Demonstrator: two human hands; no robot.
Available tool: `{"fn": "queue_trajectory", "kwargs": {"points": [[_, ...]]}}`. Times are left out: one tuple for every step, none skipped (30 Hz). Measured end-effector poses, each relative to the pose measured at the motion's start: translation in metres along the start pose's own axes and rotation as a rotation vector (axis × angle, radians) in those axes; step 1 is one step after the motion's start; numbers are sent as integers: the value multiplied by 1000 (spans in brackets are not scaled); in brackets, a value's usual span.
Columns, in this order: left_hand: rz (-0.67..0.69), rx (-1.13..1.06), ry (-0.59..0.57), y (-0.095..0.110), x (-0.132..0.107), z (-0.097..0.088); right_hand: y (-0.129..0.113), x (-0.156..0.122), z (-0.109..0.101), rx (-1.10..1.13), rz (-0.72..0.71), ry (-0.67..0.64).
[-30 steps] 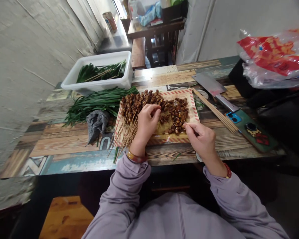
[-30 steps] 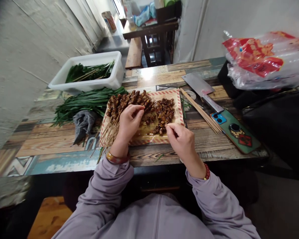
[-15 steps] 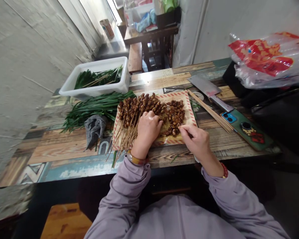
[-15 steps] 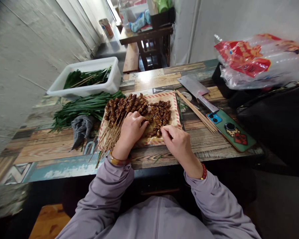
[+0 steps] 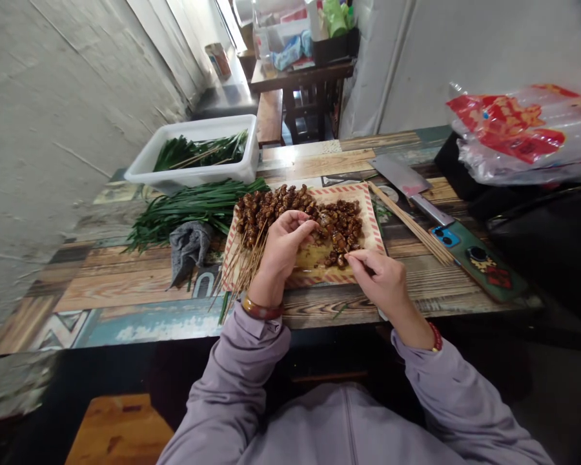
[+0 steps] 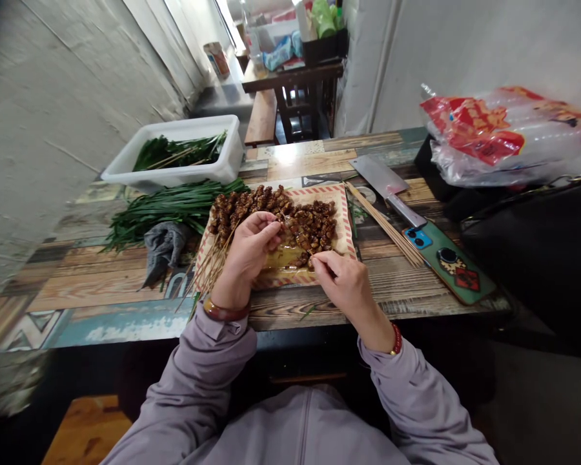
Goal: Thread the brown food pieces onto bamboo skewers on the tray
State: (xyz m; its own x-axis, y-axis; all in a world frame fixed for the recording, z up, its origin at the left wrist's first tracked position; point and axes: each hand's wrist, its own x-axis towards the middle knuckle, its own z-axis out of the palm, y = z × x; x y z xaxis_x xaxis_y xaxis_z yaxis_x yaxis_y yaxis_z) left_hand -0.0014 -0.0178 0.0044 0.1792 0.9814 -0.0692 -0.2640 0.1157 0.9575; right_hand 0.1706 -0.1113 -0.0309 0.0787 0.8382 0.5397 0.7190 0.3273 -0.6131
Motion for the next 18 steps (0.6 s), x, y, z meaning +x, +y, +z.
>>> {"fn": "queue_trajectory", "kwargs": {"points": [[-14,-40,2,1,0,0,0,0,0,-3,-3,-13],[-24,-67,-2,1,0,0,1,-1,1,-4,-6,-28],[-31,-86,-10,1,0,0,1,-1,1,-4,-9,-45],[-35,-101,-20,1,0,0,2,-1,2,-6,-14,-59],[-37,-112,-31,1,0,0,3,-2,2,-10,-20,-68],[-39,-120,-40,1,0,0,4,-2,3,-17,-25,-73],[-42,-127,-49,2,0,0,4,-2,3,-25,-27,-76],[-45,-134,-60,2,-1,0,5,-3,4,-31,-26,-77],[-48,-143,-72,3,-1,1,6,-3,4,-34,-23,-75],[-51,-154,-84,4,-2,1,6,-3,4,-34,-20,-74],[-54,-164,-95,5,-2,2,6,-3,4,-31,-18,-71],[-57,-173,-103,5,-3,2,7,-3,4,-27,-17,-68],[-61,-180,-105,6,-3,2,7,-3,4,-24,-17,-64],[-63,-186,-101,6,-3,2,7,-3,4,-23,-17,-63],[-65,-192,-94,6,-3,2,6,-3,4,-23,-15,-63],[-67,-200,-86,5,-3,2,6,-3,3,-23,-14,-64],[-67,-209,-78,4,-3,1,6,-3,3,-22,-11,-65],[-66,-217,-67,4,-2,0,6,-3,3,-20,-10,-66]]}}
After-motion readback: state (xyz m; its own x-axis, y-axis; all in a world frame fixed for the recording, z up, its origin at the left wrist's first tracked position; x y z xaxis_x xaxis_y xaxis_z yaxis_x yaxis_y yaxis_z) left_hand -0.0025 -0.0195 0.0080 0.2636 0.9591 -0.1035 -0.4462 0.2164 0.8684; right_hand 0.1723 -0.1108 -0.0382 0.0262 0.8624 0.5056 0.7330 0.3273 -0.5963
